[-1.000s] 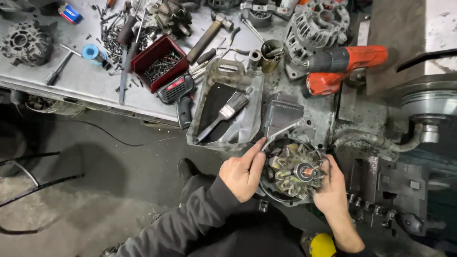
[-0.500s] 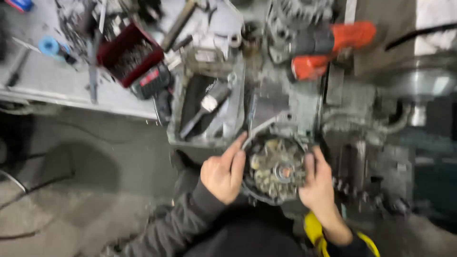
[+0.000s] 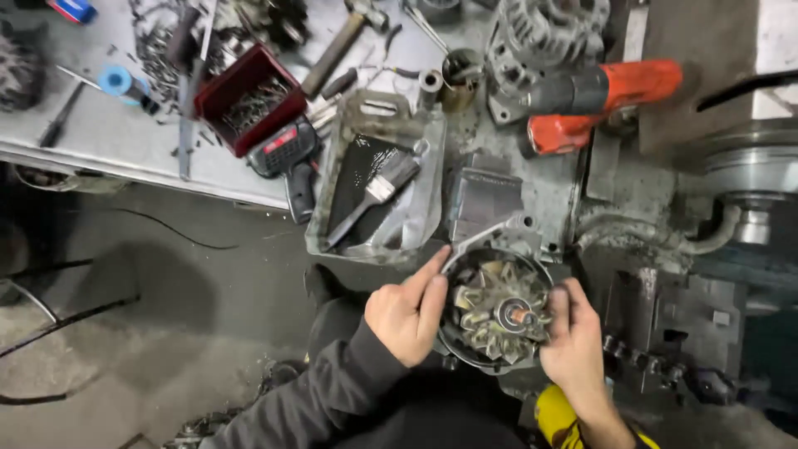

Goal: The person handles a metal automotive component, likely an alternator, on a cluttered workbench. They retrieve a small cylindrical part from a shelf and use a hammer to tap it into place on the component. The person also uses a multimeter to test the part and handles various tools and boxes during the process.

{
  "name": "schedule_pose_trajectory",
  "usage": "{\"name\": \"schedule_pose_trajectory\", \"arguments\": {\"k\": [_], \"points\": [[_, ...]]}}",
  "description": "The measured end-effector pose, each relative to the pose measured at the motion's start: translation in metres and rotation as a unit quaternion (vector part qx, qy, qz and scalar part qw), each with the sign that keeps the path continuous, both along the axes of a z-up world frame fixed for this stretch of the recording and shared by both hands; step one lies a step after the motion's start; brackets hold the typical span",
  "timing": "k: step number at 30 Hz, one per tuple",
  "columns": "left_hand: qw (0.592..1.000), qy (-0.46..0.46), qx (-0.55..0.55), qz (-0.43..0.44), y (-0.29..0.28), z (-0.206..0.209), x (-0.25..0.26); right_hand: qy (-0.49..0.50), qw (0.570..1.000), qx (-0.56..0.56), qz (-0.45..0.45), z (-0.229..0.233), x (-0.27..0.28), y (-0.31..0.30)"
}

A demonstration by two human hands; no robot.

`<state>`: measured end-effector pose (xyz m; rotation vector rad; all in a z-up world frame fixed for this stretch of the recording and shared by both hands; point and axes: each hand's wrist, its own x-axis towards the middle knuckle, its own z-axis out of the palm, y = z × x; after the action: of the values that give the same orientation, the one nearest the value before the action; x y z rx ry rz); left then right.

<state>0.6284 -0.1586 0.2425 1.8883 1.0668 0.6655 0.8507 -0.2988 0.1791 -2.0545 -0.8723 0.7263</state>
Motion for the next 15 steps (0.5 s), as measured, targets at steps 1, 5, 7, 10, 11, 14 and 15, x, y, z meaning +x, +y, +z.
{"name": "schedule_pose_trajectory", "arguments": {"k": [1, 5, 7, 10, 11, 14, 15], "points": [[1.000, 0.003, -0.028, 0.003, -0.006, 0.000, -0.003, 0.040, 0.999, 0.004, -0.014, -0.003, -0.003, -0.011], [0.998, 0.002, -0.054, -0.014, -0.003, 0.011, -0.004, -0.047, 0.994, 0.081, 0.051, 0.026, -0.003, -0.002], [0.998, -0.008, -0.065, -0.013, -0.003, 0.021, -0.006, 0.053, 0.997, -0.013, -0.060, 0.040, -0.005, -0.003], [0.997, 0.005, -0.070, -0.033, -0.010, 0.027, -0.010, -0.083, 0.996, -0.028, 0.014, 0.049, -0.011, -0.015], [0.997, 0.000, -0.064, -0.032, -0.009, 0.017, -0.006, -0.088, 0.996, -0.022, 0.015, 0.029, -0.005, -0.016], [1.000, -0.004, 0.017, -0.016, 0.006, 0.004, -0.002, -0.406, 0.887, 0.163, 0.149, 0.000, 0.003, -0.003], [0.999, 0.020, -0.015, -0.020, 0.001, 0.006, -0.005, -0.215, 0.973, 0.064, 0.062, 0.006, -0.001, -0.005]]}}
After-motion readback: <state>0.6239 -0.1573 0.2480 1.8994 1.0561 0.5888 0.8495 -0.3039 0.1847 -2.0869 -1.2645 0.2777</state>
